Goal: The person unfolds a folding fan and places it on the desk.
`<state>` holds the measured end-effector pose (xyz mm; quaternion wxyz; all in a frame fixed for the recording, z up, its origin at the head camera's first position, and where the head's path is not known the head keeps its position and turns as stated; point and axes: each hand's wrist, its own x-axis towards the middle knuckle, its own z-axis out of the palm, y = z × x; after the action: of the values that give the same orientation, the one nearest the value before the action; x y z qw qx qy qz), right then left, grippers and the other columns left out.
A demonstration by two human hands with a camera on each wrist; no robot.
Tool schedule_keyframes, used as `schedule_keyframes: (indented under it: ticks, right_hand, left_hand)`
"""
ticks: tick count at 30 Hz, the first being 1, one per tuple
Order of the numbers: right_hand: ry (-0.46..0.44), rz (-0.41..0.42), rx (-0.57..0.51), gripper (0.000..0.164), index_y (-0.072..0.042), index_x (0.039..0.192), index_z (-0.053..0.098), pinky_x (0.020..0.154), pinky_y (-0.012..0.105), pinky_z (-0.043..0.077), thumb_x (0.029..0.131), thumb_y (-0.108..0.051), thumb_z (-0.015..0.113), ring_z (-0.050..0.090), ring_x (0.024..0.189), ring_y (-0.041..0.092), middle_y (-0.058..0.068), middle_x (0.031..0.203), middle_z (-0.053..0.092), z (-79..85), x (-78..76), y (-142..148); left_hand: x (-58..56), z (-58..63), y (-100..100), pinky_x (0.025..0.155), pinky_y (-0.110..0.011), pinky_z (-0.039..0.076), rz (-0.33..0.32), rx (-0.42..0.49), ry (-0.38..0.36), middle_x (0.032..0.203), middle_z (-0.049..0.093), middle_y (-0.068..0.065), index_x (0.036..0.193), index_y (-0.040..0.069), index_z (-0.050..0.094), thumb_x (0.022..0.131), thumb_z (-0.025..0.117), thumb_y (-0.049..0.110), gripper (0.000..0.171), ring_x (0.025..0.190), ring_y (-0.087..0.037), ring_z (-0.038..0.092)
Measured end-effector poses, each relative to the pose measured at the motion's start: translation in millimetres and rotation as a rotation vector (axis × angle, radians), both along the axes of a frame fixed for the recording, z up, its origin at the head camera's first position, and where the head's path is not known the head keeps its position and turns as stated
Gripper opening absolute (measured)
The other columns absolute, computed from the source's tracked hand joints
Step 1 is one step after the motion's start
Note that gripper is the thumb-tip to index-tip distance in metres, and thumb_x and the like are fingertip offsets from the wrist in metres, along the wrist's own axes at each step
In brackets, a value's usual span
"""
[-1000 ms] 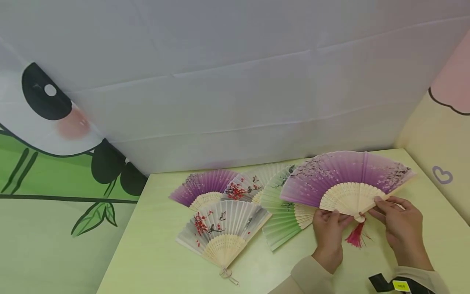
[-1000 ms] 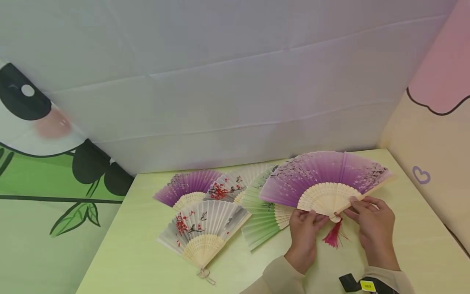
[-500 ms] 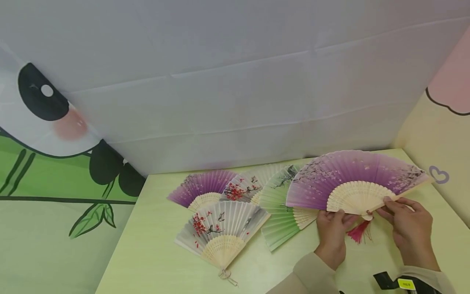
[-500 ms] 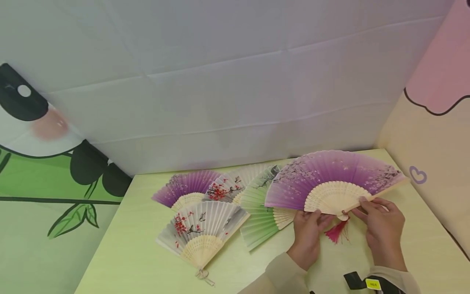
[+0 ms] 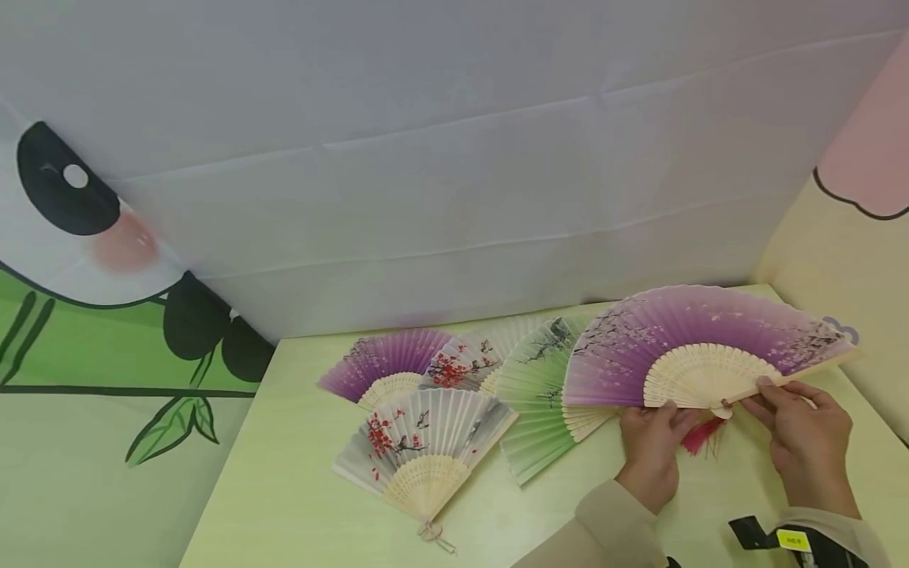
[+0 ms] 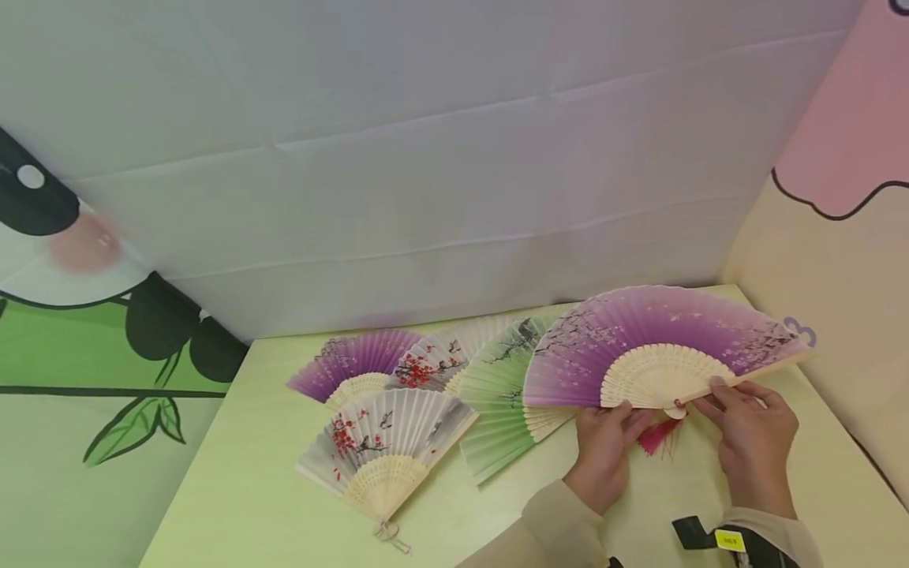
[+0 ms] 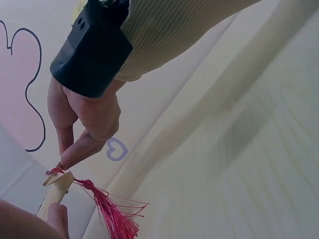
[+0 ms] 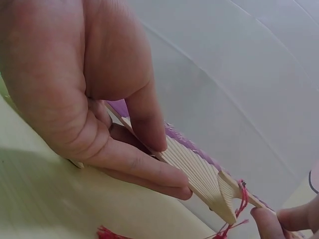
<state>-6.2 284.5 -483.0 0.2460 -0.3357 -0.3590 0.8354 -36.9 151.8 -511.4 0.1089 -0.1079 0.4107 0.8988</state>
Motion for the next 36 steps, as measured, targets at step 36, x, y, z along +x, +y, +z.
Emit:
schedule_keyframes:
  ticks: [36]
  right_hand:
    - [-0.187, 0.097, 0.012, 0.024, -0.015, 0.084, 0.062, 0.06, 0.027, 0.055, 0.071, -0.003, 0.078, 0.066, 0.062, 0.013, -0.002, 0.07, 0.061, -48.7, 2.0, 63]
  left_hand:
    - [-3.9, -12.2, 2, 0.084, -0.045, 0.05, -0.28, 0.009, -0.229, 0.097, 0.045, -0.024, 0.098, -0.004, 0.042, 0.082, 0.049, -0.007, 0.017, 0.088, -0.036, 0.06]
